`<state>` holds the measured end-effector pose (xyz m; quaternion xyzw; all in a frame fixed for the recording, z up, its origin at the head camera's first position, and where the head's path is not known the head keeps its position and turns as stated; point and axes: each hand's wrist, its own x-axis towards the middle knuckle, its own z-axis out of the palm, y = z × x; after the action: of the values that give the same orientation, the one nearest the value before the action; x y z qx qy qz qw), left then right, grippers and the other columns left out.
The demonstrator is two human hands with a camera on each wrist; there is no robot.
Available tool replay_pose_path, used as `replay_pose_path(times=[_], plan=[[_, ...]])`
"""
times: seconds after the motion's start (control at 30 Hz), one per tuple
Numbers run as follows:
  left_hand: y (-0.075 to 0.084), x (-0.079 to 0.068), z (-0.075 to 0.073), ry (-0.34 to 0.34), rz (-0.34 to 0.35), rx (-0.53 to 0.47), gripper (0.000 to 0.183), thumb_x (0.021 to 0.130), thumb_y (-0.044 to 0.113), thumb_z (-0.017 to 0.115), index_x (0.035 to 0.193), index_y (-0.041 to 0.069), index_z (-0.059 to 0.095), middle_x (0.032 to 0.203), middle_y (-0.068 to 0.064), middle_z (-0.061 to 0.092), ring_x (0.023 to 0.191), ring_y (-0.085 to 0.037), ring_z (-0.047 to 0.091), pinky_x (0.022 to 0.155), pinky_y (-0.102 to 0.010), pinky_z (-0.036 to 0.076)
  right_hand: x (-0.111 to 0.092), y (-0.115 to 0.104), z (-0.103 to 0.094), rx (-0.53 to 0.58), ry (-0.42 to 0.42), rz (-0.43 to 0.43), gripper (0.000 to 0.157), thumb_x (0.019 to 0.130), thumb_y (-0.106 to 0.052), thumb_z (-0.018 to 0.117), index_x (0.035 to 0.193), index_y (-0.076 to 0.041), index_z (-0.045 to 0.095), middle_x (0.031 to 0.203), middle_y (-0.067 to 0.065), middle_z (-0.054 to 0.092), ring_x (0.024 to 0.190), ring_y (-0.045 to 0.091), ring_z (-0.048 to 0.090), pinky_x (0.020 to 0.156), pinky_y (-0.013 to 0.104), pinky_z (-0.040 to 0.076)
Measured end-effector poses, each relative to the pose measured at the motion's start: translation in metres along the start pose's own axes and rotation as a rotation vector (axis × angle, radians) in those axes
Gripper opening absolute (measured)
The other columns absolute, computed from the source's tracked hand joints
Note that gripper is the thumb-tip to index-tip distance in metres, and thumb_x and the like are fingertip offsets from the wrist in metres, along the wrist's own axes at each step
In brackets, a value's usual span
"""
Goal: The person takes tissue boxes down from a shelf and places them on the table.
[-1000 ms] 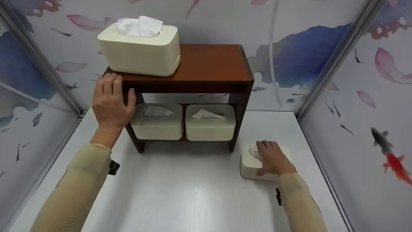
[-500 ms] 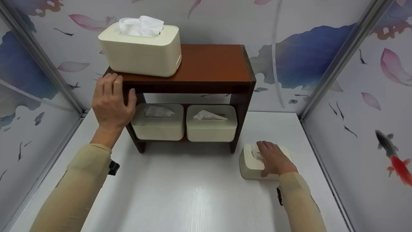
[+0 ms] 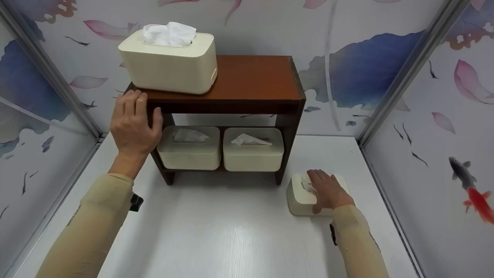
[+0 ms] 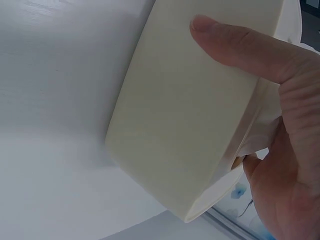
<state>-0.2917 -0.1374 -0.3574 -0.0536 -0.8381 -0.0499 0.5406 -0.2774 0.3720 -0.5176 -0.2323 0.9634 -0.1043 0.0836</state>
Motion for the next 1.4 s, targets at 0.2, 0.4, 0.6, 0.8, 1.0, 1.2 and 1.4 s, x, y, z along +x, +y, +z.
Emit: replay_pose_path(times=[0.2,0.4,0.6,0.8,1.0,1.2,1.4], plan=[[0.000,0.000,0.000,0.011,0.005,0.011,0.042,0.098,0.037,0.047,0.119,0.003,0.060,0.122,-0.015,0.063,0.122,-0.030,0.055,0.116,-0.042,0.038,0.001,0.004,0.004,-0.008,0.011,0.005,0.119,0.050,-0.018,0.093,0.145,0.004,0.025,0.147,0.027,0.036,0.137,0.046,0.030,0.106,0.074,0.025],[0.000,0.000,0.000,0.008,0.005,0.004,0.042,0.098,0.037,0.047,0.119,0.003,0.060,0.122,-0.015,0.063,0.123,-0.030,0.055,0.116,-0.042,0.037,0.002,0.005,0.006,-0.008,0.045,-0.006,0.118,0.046,-0.016,0.094,0.143,0.003,0.029,0.141,0.025,0.041,0.132,0.043,0.037,0.103,0.075,0.028],[0.000,0.000,0.000,0.007,0.002,0.001,0.043,0.098,0.038,0.046,0.119,0.003,0.060,0.122,-0.015,0.063,0.122,-0.031,0.055,0.116,-0.042,0.038,0.002,0.001,0.004,0.016,0.024,0.024,0.117,0.047,-0.015,0.094,0.144,0.001,0.029,0.142,0.022,0.041,0.134,0.041,0.036,0.106,0.075,0.024],[0.001,0.000,0.000,0.007,-0.003,0.000,0.043,0.098,0.038,0.045,0.119,0.003,0.059,0.123,-0.015,0.063,0.122,-0.031,0.055,0.116,-0.042,0.038,0.003,-0.001,0.002,0.052,0.031,0.029,0.114,0.049,-0.014,0.093,0.143,0.001,0.031,0.141,0.021,0.043,0.133,0.040,0.037,0.105,0.076,0.023],[0.001,0.000,-0.001,0.002,0.001,0.001,0.043,0.098,0.037,0.046,0.119,0.003,0.059,0.123,-0.015,0.062,0.123,-0.030,0.055,0.116,-0.041,0.037,0.002,-0.003,0.000,0.042,0.012,0.031,0.116,0.051,-0.018,0.094,0.144,0.004,0.027,0.144,0.025,0.038,0.137,0.046,0.031,0.105,0.076,0.022],[0.001,0.000,-0.002,-0.001,-0.001,0.009,0.043,0.099,0.037,0.045,0.121,0.003,0.059,0.124,-0.015,0.062,0.124,-0.031,0.055,0.117,-0.041,0.036,0.003,-0.004,0.000,0.044,0.017,0.033,0.118,0.050,-0.018,0.094,0.145,0.004,0.027,0.145,0.025,0.037,0.137,0.046,0.030,0.106,0.076,0.021],[0.001,0.000,-0.001,-0.013,-0.003,0.000,0.043,0.098,0.037,0.045,0.120,0.003,0.059,0.124,-0.016,0.062,0.123,-0.031,0.055,0.117,-0.041,0.036,0.001,-0.006,-0.002,0.036,-0.025,0.065,0.120,0.053,-0.019,0.094,0.147,0.006,0.023,0.151,0.030,0.028,0.141,0.054,0.019,0.108,0.075,0.017]])
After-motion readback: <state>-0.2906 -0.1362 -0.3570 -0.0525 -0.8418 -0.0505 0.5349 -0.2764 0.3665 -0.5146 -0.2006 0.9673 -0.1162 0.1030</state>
